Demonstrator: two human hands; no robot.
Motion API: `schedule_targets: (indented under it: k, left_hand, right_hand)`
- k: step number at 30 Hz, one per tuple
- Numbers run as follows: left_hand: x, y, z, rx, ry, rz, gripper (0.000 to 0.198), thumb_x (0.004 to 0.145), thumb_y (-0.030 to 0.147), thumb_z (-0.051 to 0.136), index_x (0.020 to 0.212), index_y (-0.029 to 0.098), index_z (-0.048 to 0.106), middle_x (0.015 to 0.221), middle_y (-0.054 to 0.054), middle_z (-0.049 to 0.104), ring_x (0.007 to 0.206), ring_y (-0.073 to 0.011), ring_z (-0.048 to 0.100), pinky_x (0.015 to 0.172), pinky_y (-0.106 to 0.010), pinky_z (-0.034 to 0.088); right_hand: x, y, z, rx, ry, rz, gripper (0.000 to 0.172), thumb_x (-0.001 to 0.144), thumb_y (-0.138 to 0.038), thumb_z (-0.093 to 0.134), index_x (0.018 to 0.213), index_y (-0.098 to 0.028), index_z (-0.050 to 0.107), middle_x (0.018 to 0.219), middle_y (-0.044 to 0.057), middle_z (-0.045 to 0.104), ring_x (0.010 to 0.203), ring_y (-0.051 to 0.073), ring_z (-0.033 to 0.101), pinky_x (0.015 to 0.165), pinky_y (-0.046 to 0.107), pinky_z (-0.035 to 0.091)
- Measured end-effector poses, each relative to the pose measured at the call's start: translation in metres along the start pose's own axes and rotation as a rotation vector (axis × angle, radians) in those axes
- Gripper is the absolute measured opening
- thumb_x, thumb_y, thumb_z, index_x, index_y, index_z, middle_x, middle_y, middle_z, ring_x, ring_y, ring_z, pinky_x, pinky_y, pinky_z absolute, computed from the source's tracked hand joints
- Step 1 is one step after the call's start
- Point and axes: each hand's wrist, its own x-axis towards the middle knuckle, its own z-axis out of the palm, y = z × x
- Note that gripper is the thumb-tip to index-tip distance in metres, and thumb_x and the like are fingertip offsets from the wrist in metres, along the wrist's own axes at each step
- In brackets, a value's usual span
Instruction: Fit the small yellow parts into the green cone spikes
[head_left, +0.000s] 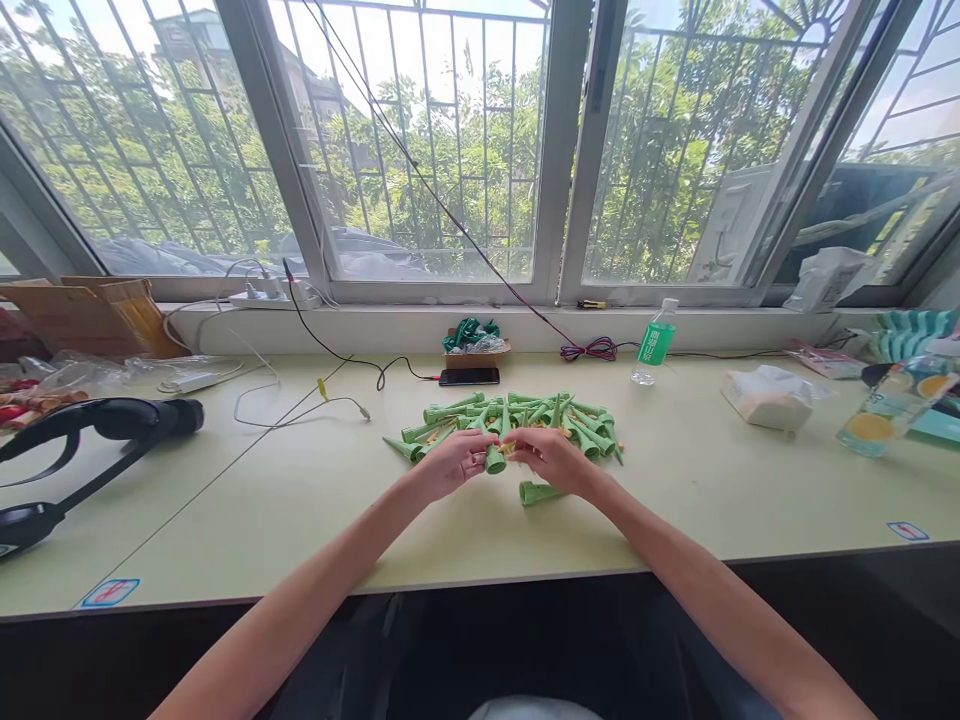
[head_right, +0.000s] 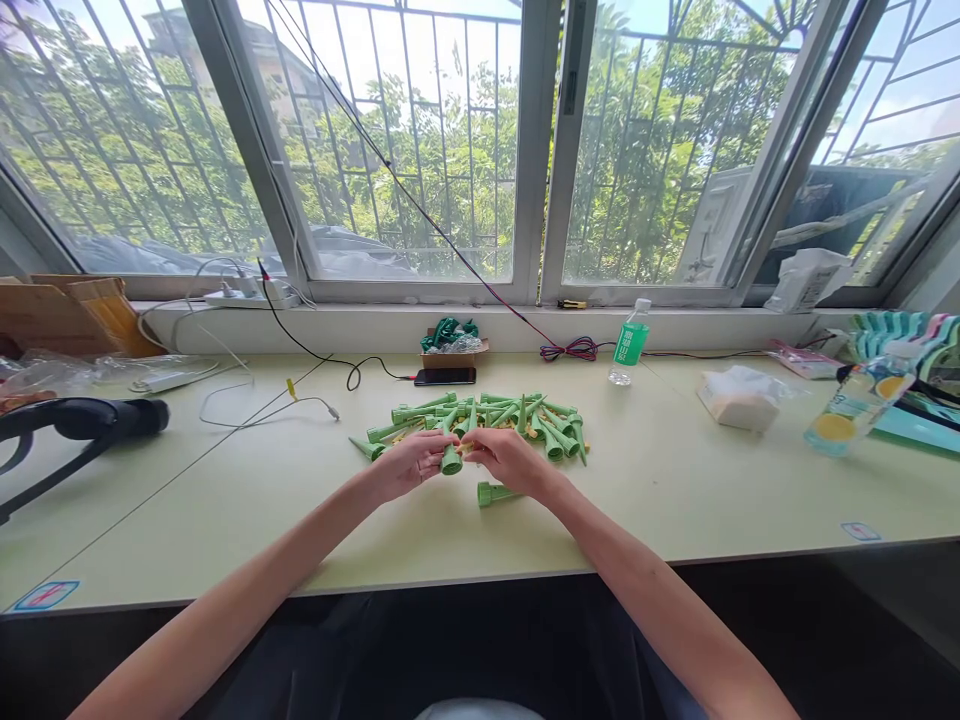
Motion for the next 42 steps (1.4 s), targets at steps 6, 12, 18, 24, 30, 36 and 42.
schedule_targets:
  k: [6, 12, 18, 24, 30, 36, 42]
  left_hand:
    - [0.0020, -0.0015, -0.0018, 0.009, 0.004, 0.007, 0.016, 0.073, 0.019, 0.076, 0.076, 0.012, 0.062, 0.061, 0.002, 0.051, 0.048, -0.0041, 0.042, 0.047, -0.018, 0.039]
    - [0.0041, -0.0040, -0.0043, 0.015, -0.001, 0.015, 0.024, 0.069, 0.022, 0.080, 0.072, 0.012, 0.058, 0.059, 0.004, 0.044, 0.049, -0.0034, 0.040, 0.046, -0.017, 0.034]
    - [0.0031, -0.0048, -0.0026, 0.076, -0.018, 0.036, 0.034, 0.068, 0.028, 0.081, 0.067, 0.014, 0.050, 0.056, 0.006, 0.040, 0.047, -0.0033, 0.037, 0.046, -0.018, 0.030]
    - [0.0040, -0.0069, -0.0044, 0.187, -0.042, 0.067, 0.035, 0.070, 0.036, 0.078, 0.070, 0.015, 0.050, 0.055, 0.006, 0.043, 0.045, -0.0042, 0.039, 0.046, -0.018, 0.032]
    - [0.0010, -0.0069, -0.0016, 0.250, -0.053, 0.114, 0.035, 0.070, 0.041, 0.078, 0.071, 0.015, 0.054, 0.054, 0.004, 0.045, 0.046, -0.0059, 0.040, 0.044, -0.020, 0.030]
    - [-0.0010, -0.0073, 0.0009, 0.268, -0.082, 0.145, 0.037, 0.069, 0.045, 0.077, 0.074, 0.015, 0.055, 0.055, 0.003, 0.047, 0.047, -0.0067, 0.040, 0.044, -0.021, 0.032]
    - [-0.0018, -0.0083, 0.0013, 0.306, -0.094, 0.179, 0.038, 0.070, 0.045, 0.077, 0.073, 0.016, 0.053, 0.057, 0.003, 0.047, 0.049, -0.0075, 0.043, 0.046, -0.021, 0.036]
  right_hand:
    - [-0.0002, -0.0018, -0.0012, 0.002, -0.030, 0.019, 0.018, 0.093, -0.026, 0.053, 0.104, -0.017, 0.064, 0.078, 0.002, 0.067, 0.063, 0.013, 0.056, 0.063, 0.023, 0.043]
    - [0.0008, -0.0056, -0.0032, 0.015, -0.047, 0.005, 0.017, 0.095, -0.026, 0.050, 0.095, -0.017, 0.064, 0.071, 0.001, 0.063, 0.064, 0.013, 0.057, 0.064, 0.023, 0.043]
    - [0.0012, -0.0065, -0.0034, 0.001, -0.075, 0.008, 0.020, 0.095, -0.025, 0.047, 0.084, -0.017, 0.061, 0.066, -0.001, 0.060, 0.061, 0.012, 0.053, 0.063, 0.022, 0.040]
    - [0.0005, -0.0045, -0.0024, -0.005, -0.085, 0.014, 0.024, 0.096, -0.027, 0.047, 0.076, -0.018, 0.058, 0.062, -0.002, 0.057, 0.058, 0.011, 0.052, 0.063, 0.023, 0.040]
    - [0.0003, -0.0047, -0.0024, -0.027, -0.091, 0.025, 0.028, 0.096, -0.028, 0.046, 0.071, -0.018, 0.055, 0.060, -0.002, 0.056, 0.056, 0.011, 0.049, 0.061, 0.023, 0.038]
    - [0.0003, -0.0067, -0.0028, -0.059, -0.090, 0.038, 0.030, 0.096, -0.028, 0.046, 0.069, -0.017, 0.054, 0.057, -0.003, 0.054, 0.053, 0.010, 0.045, 0.059, 0.022, 0.036]
    - [-0.0007, -0.0011, -0.0005, -0.121, -0.080, 0.021, 0.032, 0.096, -0.031, 0.046, 0.068, -0.017, 0.055, 0.055, -0.004, 0.048, 0.051, 0.009, 0.038, 0.055, 0.022, 0.032]
